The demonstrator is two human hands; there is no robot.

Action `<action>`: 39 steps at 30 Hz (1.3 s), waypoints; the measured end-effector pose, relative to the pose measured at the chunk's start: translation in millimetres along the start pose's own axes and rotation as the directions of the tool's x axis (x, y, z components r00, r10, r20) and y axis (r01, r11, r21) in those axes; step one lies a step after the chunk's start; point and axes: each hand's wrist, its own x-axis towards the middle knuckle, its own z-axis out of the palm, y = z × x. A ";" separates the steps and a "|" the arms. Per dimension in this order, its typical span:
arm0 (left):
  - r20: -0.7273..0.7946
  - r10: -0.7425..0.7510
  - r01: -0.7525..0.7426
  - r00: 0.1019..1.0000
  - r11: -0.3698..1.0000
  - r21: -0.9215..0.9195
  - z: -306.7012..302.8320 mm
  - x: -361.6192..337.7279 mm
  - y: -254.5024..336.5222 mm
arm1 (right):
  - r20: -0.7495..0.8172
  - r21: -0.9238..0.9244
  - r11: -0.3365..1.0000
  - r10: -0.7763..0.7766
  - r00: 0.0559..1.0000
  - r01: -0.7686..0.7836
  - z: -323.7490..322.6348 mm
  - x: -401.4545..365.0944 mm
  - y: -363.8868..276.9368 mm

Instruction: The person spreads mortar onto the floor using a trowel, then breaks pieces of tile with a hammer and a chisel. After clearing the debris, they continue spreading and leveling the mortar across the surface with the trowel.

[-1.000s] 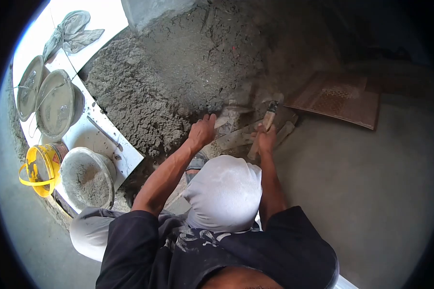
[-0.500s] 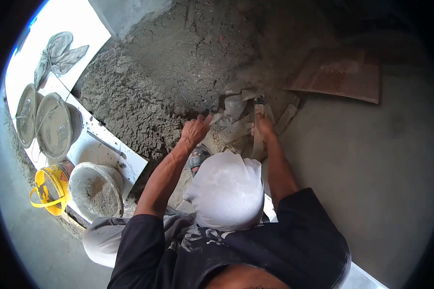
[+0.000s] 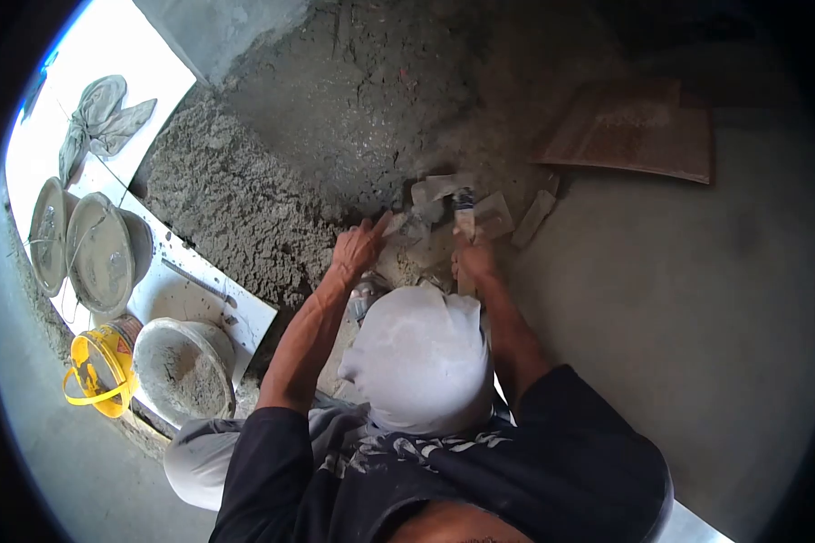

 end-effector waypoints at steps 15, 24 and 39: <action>0.059 0.011 -0.017 0.998 0.995 0.098 -31.1 4.1 16.1 | -0.003 0.201 0.958 0.209 0.978 -0.204 3.8 31.7 -20.9; -0.003 -0.028 0.028 1.000 0.997 0.077 -30.0 7.6 7.6 | 0.148 0.094 0.974 0.190 0.971 -0.205 8.0 28.5 -10.6; -0.029 0.005 -0.002 1.000 0.995 0.105 -40.2 2.1 13.2 | 0.151 0.171 0.984 0.032 0.988 -0.057 15.8 19.6 -33.0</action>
